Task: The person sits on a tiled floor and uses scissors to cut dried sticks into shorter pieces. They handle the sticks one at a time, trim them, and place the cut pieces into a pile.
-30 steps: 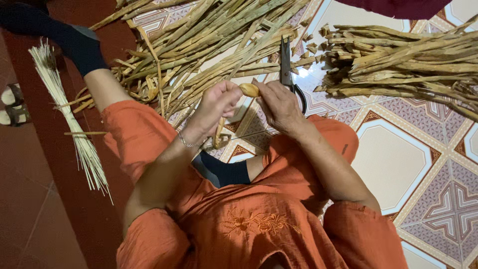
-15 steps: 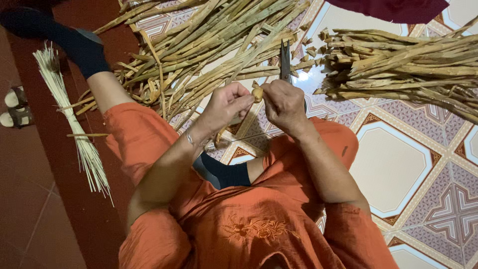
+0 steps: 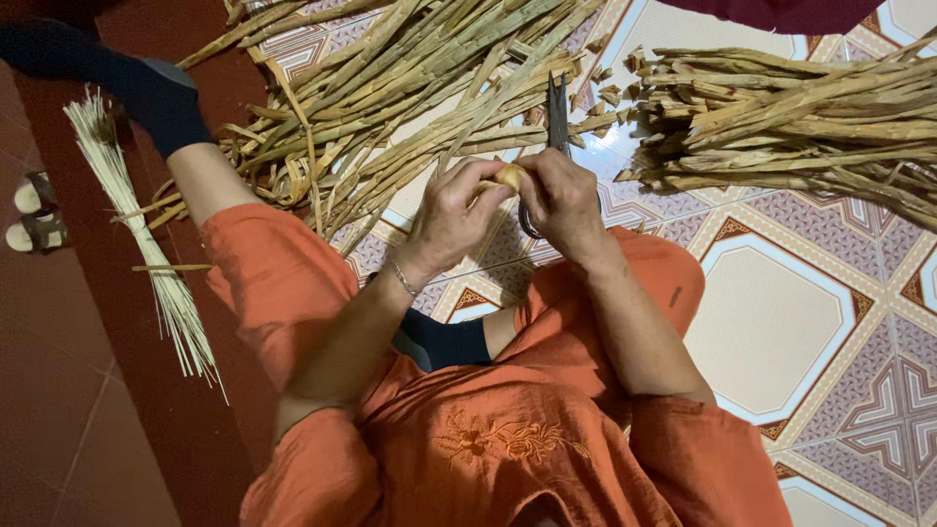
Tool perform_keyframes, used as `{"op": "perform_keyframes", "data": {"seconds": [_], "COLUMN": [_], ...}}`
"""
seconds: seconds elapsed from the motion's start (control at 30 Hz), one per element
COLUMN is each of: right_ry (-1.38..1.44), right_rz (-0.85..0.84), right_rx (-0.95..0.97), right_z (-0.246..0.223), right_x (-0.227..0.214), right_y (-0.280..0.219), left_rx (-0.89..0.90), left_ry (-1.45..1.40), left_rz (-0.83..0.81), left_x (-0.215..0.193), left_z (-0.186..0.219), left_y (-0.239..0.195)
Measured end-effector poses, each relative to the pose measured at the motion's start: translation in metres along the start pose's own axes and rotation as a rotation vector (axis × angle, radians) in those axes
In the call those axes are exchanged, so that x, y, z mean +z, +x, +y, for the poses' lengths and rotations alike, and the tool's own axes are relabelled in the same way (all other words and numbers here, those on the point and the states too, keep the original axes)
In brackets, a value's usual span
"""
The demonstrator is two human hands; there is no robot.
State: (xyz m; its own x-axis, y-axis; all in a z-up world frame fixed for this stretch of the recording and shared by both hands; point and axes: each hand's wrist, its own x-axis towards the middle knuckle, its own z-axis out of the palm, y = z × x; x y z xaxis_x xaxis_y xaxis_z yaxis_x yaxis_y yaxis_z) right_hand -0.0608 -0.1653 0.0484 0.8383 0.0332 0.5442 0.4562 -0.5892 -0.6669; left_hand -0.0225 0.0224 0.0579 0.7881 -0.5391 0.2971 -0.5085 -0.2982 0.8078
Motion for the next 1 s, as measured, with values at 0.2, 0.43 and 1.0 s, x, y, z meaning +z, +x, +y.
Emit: {"op": "perform_keyframes", "data": {"seconds": [0.2,0.43,1.0], "right_ry": [-0.064,-0.096,-0.388], "right_rz": [0.0,-0.005,0.018], "right_rx": [-0.015,-0.03,-0.043], "right_z": [-0.003,0.006,0.002], "right_x": [0.003,0.015,-0.05], "right_y": [-0.001,-0.015,-0.006], "left_rx": [-0.033,0.069,0.074], "left_ry": [0.008,0.219,0.22], "left_rz": [0.05,0.226,-0.033], "left_x": [0.009,0.019,-0.055], "left_z": [-0.005,-0.018,0.013], "left_y": [0.004,0.003,-0.006]}}
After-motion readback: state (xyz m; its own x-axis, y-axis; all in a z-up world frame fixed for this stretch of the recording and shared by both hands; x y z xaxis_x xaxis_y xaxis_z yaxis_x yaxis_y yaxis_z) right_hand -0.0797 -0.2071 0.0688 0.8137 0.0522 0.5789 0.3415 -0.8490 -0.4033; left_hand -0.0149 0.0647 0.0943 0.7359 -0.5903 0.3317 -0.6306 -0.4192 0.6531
